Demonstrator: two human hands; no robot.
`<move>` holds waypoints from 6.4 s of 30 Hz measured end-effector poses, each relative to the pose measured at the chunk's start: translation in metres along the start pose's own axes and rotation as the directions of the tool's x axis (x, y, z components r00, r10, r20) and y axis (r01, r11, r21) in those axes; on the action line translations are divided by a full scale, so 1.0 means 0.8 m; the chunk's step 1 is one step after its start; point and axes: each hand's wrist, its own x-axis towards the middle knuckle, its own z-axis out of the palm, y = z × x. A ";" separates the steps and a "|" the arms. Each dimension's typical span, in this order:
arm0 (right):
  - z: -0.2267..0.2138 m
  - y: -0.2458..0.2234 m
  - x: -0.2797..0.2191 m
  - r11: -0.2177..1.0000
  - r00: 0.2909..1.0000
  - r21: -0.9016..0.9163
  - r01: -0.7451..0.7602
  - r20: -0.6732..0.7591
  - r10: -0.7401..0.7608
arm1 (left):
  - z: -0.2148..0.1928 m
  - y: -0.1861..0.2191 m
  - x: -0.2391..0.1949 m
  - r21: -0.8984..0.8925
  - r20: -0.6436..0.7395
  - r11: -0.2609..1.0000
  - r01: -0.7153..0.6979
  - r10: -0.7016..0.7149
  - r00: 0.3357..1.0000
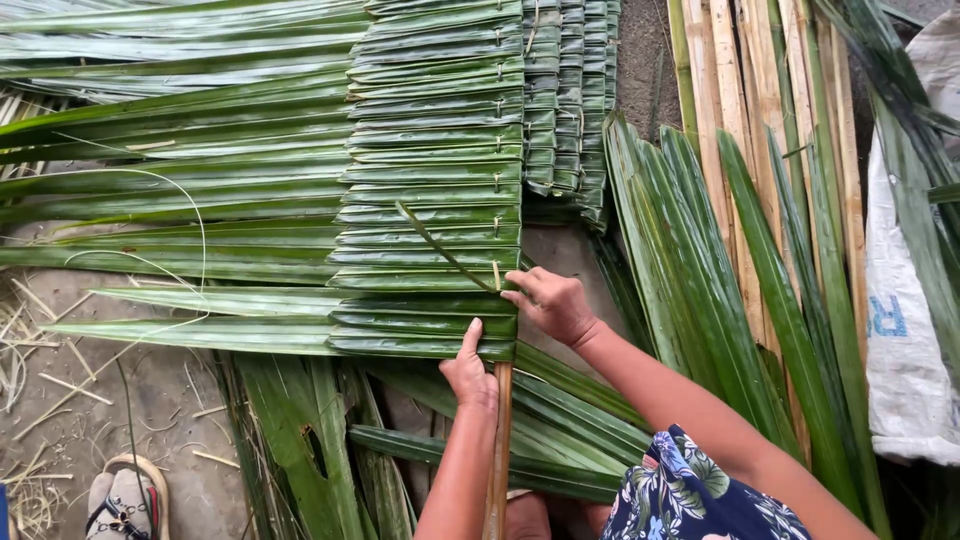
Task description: Weaving palm leaves onto a wooden lath to create a thatched roofing panel
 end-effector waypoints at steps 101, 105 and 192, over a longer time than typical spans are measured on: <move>0.005 0.083 -0.020 -0.603 0.014 0.007 -0.798 1.000 -0.007 | -0.010 -0.034 0.006 0.029 -0.131 0.999 -0.042 0.046 0.990; 0.006 0.044 -0.064 -0.143 0.279 0.366 -0.920 0.865 0.418 | -0.007 -0.035 0.008 0.012 -0.139 0.999 -0.037 0.038 0.990; 0.035 0.018 -0.093 0.157 0.631 0.671 -0.725 0.555 0.542 | 0.020 -0.016 0.007 0.096 -0.130 0.990 0.100 -0.087 0.988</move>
